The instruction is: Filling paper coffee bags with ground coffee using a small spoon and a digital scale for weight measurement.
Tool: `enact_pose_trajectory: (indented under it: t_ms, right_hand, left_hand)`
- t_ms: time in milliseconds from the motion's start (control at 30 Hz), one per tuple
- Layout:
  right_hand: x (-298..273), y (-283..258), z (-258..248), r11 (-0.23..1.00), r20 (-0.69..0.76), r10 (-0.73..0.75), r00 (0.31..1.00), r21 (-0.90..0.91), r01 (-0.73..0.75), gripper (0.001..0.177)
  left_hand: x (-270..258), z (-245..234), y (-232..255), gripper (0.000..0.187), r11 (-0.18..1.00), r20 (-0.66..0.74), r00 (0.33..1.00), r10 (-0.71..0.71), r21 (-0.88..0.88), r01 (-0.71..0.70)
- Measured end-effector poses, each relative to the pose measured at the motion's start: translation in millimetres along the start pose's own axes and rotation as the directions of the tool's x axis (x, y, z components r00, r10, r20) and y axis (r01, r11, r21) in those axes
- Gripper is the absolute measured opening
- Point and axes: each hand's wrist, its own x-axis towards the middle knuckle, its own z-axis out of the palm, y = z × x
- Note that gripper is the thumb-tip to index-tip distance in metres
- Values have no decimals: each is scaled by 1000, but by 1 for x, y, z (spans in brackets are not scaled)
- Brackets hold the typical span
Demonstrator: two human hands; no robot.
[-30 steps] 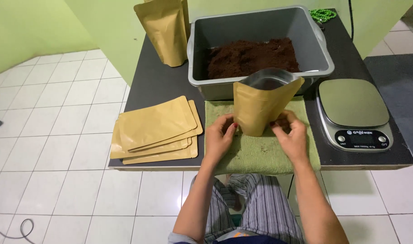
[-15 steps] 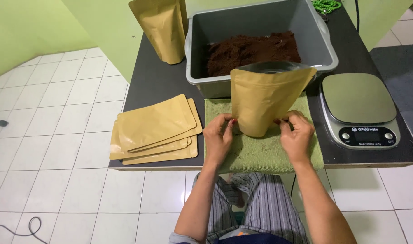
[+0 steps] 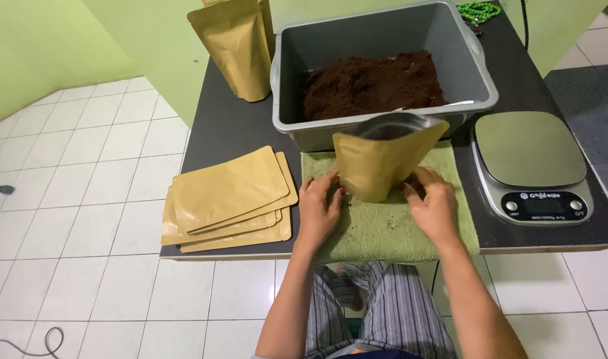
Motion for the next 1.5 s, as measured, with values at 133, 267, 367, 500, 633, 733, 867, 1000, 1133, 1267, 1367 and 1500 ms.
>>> enact_pose_trajectory:
  t_ms: [133, 267, 367, 500, 633, 733, 867, 1000, 1133, 1267, 1367, 1500]
  right_hand:
    - [0, 9, 7, 992, -4, -41, 999, -120, 40, 6]
    - [-2, 25, 15, 973, -116, -178, 977, -168, 157, 13]
    - [-3, 12, 10, 967, -171, -227, 959, -157, 201, 19]
    - [-5, -14, -1, 965, -168, -256, 952, -104, 241, 17]
    - [-7, -24, -6, 977, -181, -138, 974, 134, 163, 6]
    - [-6, -17, -5, 981, -139, -131, 982, 126, 149, 6]
    - [-3, -2, -1, 994, -7, -81, 997, 67, 81, 15]
    - [2, -12, -4, 988, 8, -143, 990, -49, 143, 20]
    - [3, -30, -6, 983, -54, -158, 986, -105, 152, 24]
    - [-2, -16, -5, 979, -99, -205, 974, -14, 205, 14]
    - [-3, -12, -5, 975, -107, -202, 974, 75, 210, 10]
    - [0, -20, -10, 974, -75, -183, 980, 124, 191, 8]
  left_hand:
    - [0, 3, -7, 11, 995, -25, 999, 23, 102, -20]
    - [1, 1, 4, 5, 992, -113, 989, 97, 96, -87]
    - [2, -1, 11, 4, 990, -157, 979, 132, 64, -124]
    - [1, -4, 14, 4, 992, -163, 978, 127, -4, -130]
    - [0, -11, 14, 18, 988, -171, 984, 52, -134, -76]
    - [0, -12, 16, 15, 992, -138, 988, 69, -93, -83]
    - [-2, -9, 12, 18, 997, -92, 995, 49, -62, -55]
    - [-2, -8, 10, 11, 998, -75, 996, 55, 26, -53]
    - [0, -11, 17, 7, 990, -76, 991, 107, 101, -99]
    - [1, -12, 22, 6, 986, -148, 975, 169, 42, -164]
    - [1, -15, 27, 9, 987, -173, 975, 142, -49, -152]
    - [0, -14, 22, 15, 987, -173, 978, 112, -98, -130]
